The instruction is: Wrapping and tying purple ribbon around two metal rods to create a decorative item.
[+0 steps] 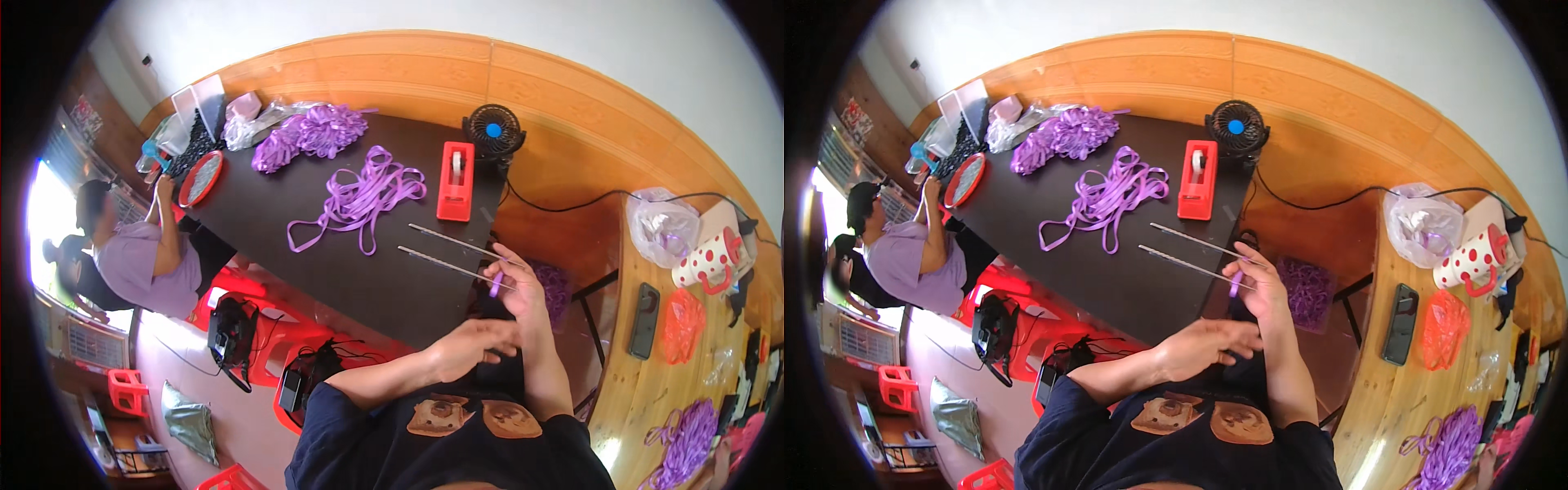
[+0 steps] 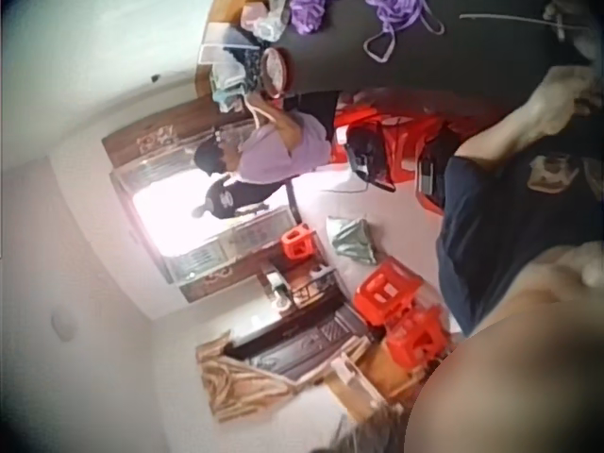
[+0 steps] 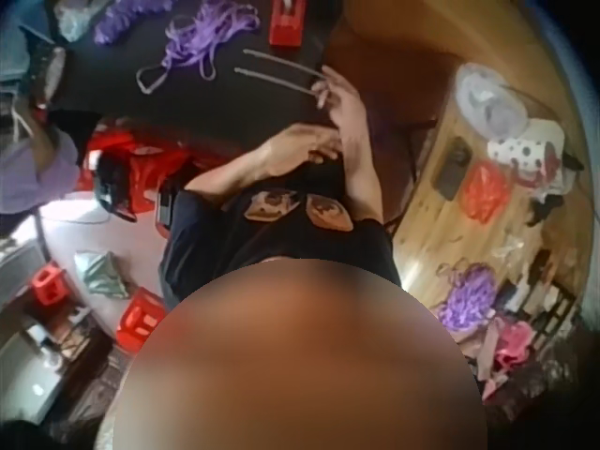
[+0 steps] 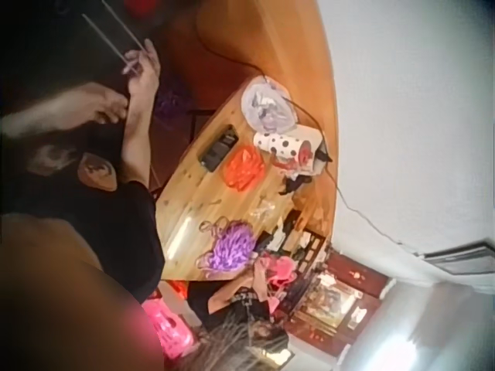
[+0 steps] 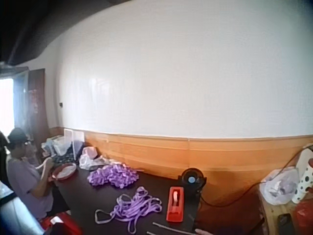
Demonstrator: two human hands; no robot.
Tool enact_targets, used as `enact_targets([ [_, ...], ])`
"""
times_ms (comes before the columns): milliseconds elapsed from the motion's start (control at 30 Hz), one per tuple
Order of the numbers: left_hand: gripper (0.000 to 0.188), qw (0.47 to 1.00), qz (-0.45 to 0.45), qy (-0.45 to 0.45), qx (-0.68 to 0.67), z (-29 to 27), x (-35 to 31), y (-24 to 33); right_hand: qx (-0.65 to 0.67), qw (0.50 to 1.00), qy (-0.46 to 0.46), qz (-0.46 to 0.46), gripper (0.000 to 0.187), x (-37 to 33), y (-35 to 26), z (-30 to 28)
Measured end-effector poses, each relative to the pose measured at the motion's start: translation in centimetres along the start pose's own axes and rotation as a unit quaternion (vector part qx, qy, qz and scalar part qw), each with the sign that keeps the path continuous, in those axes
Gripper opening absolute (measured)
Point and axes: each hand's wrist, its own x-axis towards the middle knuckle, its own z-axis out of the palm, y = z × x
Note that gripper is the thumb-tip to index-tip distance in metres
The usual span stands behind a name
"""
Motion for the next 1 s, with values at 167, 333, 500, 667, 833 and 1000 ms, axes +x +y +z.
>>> enact_targets([
  [167, 0.029, 0.981, 0.112, 0.034, 0.156, -1.4, -4.2, 3.7, 0.035, 0.995, -0.045, -0.084, 0.037, -2.5, -1.3, -4.6],
  [333, 0.017, 0.601, 0.298, 0.428, 0.606, -9.0, -6.0, 7.6, -0.114, 0.979, 0.119, -0.124, 0.030, -4.7, -5.9, -7.5],
  [500, 0.016, 0.428, 0.236, 0.525, 0.697, -13.0, -5.2, 8.1, -0.423, 0.819, 0.343, -0.182, 0.024, -3.5, -5.4, -15.6],
  [667, 0.010, 0.425, 0.283, 0.514, 0.689, -12.2, -5.3, 8.2, -0.437, 0.786, 0.296, -0.323, 0.015, -5.4, -5.2, -7.0],
  [833, 0.008, 0.419, 0.313, 0.485, 0.701, -13.5, -5.2, 7.3, -0.469, 0.805, 0.133, -0.338, 0.008, -6.2, -3.0, 3.9],
  [1000, 0.005, 0.621, 0.350, 0.280, 0.643, -5.9, -7.9, 8.0, -0.545, 0.755, -0.156, -0.329, 0.051, -6.4, 0.7, 12.4],
])
